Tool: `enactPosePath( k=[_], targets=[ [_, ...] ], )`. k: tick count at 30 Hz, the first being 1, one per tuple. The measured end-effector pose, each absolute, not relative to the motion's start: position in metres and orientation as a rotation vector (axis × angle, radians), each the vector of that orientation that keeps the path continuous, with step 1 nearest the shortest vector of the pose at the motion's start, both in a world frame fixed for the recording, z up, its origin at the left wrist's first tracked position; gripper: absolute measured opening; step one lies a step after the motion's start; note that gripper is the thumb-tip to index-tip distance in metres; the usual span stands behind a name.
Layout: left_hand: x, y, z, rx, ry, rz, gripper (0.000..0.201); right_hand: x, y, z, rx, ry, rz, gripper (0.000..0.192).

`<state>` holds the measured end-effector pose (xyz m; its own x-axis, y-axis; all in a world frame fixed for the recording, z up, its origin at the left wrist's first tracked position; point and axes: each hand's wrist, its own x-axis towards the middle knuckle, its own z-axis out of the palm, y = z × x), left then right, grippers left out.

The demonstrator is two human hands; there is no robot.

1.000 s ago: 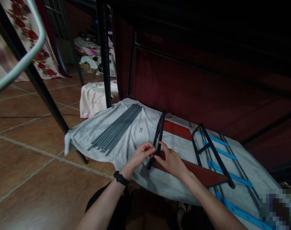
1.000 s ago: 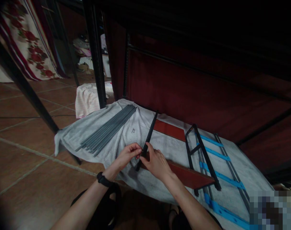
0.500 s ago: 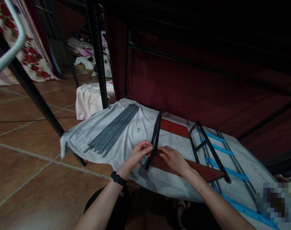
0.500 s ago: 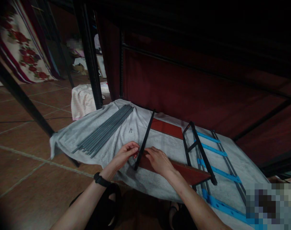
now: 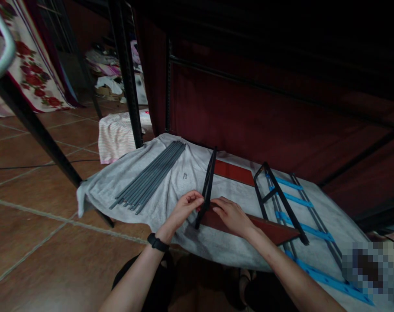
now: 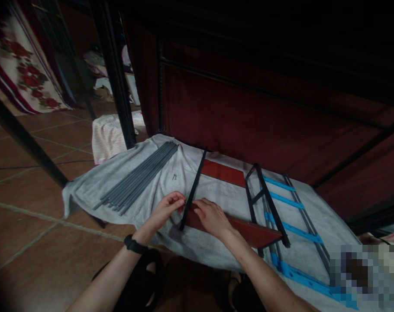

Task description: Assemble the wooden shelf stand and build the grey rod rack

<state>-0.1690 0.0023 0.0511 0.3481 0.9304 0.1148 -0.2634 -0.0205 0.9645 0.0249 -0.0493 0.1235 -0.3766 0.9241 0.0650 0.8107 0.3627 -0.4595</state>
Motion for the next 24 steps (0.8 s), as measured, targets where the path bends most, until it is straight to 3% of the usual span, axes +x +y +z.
enactPosePath(
  k=[24],
  targets=[
    [-0.1722, 0.0009, 0.0514, 1.311, 0.685, 1.094, 0.033, 0.0222, -0.0485, 0.1248, -1.562, -2.315, 0.468, 0.030]
  ],
)
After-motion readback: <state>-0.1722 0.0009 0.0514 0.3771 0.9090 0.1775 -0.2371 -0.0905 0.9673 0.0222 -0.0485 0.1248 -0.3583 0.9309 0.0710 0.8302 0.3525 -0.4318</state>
